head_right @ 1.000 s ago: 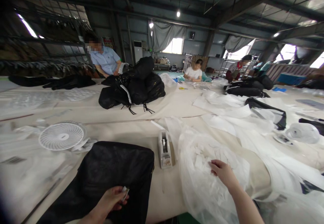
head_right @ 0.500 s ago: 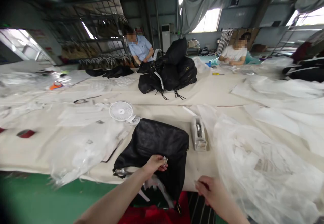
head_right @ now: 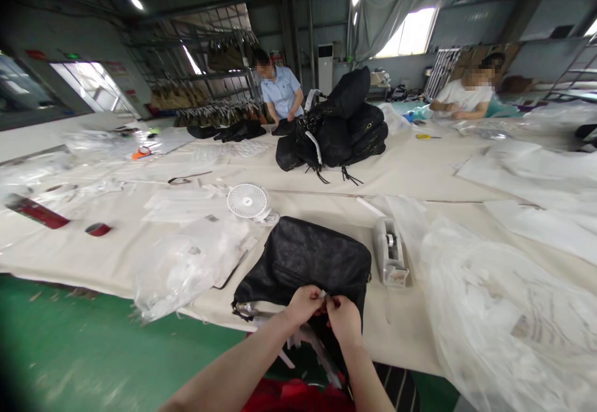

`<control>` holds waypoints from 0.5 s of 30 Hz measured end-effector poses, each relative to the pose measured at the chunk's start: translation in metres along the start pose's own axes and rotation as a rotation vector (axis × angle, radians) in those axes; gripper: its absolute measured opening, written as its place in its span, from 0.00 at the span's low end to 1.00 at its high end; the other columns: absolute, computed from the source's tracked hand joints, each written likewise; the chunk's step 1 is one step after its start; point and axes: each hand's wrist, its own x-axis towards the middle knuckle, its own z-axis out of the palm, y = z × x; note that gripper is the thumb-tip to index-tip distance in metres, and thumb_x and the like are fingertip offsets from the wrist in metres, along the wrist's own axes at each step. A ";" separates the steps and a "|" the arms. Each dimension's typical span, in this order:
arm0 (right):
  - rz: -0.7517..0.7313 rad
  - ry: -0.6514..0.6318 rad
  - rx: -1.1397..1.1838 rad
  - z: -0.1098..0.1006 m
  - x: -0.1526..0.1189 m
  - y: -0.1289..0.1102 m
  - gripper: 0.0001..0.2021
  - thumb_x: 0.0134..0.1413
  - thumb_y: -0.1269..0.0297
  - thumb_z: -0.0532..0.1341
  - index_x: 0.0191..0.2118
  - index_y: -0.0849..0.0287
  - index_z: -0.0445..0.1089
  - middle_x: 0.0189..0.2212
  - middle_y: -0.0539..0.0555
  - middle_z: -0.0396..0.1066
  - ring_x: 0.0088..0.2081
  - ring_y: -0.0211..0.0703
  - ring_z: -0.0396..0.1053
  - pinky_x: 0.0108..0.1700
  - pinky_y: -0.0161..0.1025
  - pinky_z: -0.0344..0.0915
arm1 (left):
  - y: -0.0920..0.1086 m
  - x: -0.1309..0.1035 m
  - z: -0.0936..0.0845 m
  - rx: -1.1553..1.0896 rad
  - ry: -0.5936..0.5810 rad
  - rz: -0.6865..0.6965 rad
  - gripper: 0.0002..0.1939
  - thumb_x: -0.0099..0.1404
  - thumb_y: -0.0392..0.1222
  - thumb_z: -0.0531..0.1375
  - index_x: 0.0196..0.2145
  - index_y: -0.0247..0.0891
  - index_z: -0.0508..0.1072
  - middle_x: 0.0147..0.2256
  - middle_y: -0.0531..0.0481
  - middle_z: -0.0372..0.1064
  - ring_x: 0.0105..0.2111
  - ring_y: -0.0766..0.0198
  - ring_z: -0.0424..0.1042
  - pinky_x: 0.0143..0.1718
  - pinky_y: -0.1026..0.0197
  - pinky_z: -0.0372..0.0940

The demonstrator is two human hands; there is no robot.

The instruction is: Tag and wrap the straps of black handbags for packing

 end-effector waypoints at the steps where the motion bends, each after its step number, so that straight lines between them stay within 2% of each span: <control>1: -0.002 0.009 0.027 0.000 0.000 0.002 0.10 0.55 0.61 0.55 0.32 0.58 0.71 0.22 0.52 0.74 0.18 0.39 0.69 0.22 0.34 0.60 | 0.000 0.000 0.001 0.003 0.005 0.006 0.03 0.56 0.33 0.58 0.25 0.37 0.69 0.21 0.57 0.68 0.23 0.70 0.70 0.27 0.68 0.63; 7: 0.011 0.086 0.213 0.009 0.002 0.014 0.13 0.51 0.58 0.56 0.35 0.60 0.73 0.24 0.52 0.75 0.21 0.40 0.70 0.23 0.35 0.63 | 0.000 -0.002 0.003 0.065 0.034 0.040 0.08 0.60 0.43 0.58 0.27 0.37 0.72 0.23 0.55 0.70 0.25 0.67 0.71 0.26 0.67 0.63; 12: 0.054 0.134 0.384 0.015 0.004 0.015 0.14 0.48 0.55 0.59 0.34 0.61 0.74 0.16 0.50 0.70 0.18 0.40 0.66 0.20 0.35 0.61 | -0.001 0.000 0.006 0.187 0.127 0.084 0.11 0.61 0.42 0.58 0.24 0.36 0.73 0.22 0.53 0.71 0.24 0.67 0.69 0.26 0.66 0.61; 15: 0.078 0.143 0.458 0.016 0.007 0.013 0.15 0.47 0.53 0.60 0.30 0.61 0.74 0.11 0.47 0.64 0.14 0.38 0.60 0.17 0.35 0.55 | 0.001 -0.001 0.006 0.272 0.153 0.128 0.10 0.62 0.41 0.57 0.25 0.37 0.74 0.25 0.52 0.73 0.27 0.66 0.70 0.30 0.66 0.62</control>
